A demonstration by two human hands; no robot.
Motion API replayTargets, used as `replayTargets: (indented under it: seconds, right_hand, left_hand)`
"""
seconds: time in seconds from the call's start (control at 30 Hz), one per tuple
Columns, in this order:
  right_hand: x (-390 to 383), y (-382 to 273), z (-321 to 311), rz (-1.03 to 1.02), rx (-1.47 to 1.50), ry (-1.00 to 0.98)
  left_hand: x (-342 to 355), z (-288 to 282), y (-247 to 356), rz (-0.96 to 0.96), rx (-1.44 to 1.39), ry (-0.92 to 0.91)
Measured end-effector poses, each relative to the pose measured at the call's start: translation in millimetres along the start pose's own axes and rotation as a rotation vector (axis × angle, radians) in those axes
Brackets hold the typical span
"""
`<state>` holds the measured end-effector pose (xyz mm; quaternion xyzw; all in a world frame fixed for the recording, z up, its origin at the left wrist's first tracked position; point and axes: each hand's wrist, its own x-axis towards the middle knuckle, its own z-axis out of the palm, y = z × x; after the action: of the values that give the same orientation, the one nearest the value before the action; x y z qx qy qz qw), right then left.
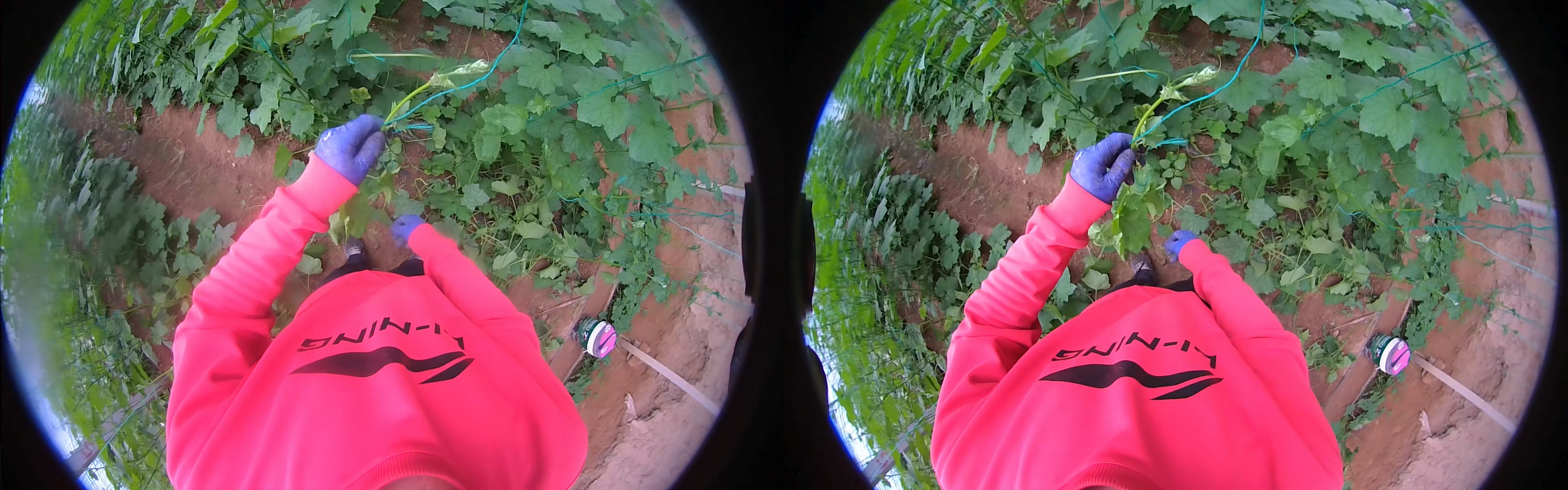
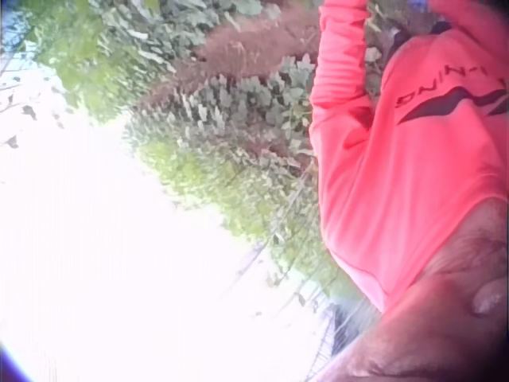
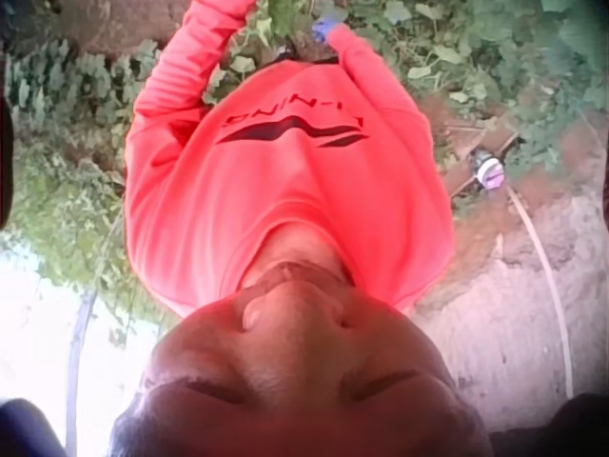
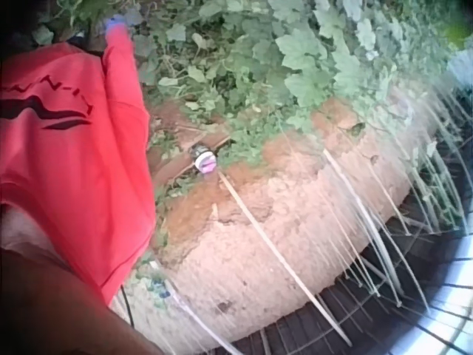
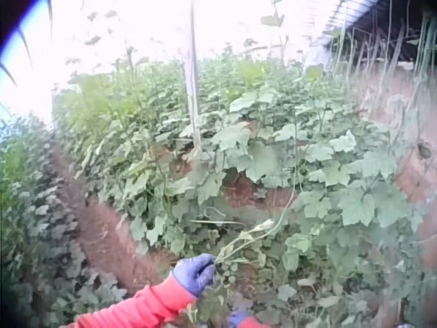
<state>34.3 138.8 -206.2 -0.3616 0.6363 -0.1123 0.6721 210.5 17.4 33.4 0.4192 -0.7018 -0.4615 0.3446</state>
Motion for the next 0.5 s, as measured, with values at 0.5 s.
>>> replayTargets:
  seconds: [0.5]
  right_hand:
    - [70.1, -152.1, 25.9, -0.424, 0.053, -0.031]
  left_hand:
    - [31.3, -47.7, 89.0, 0.086, -0.347, 0.071]
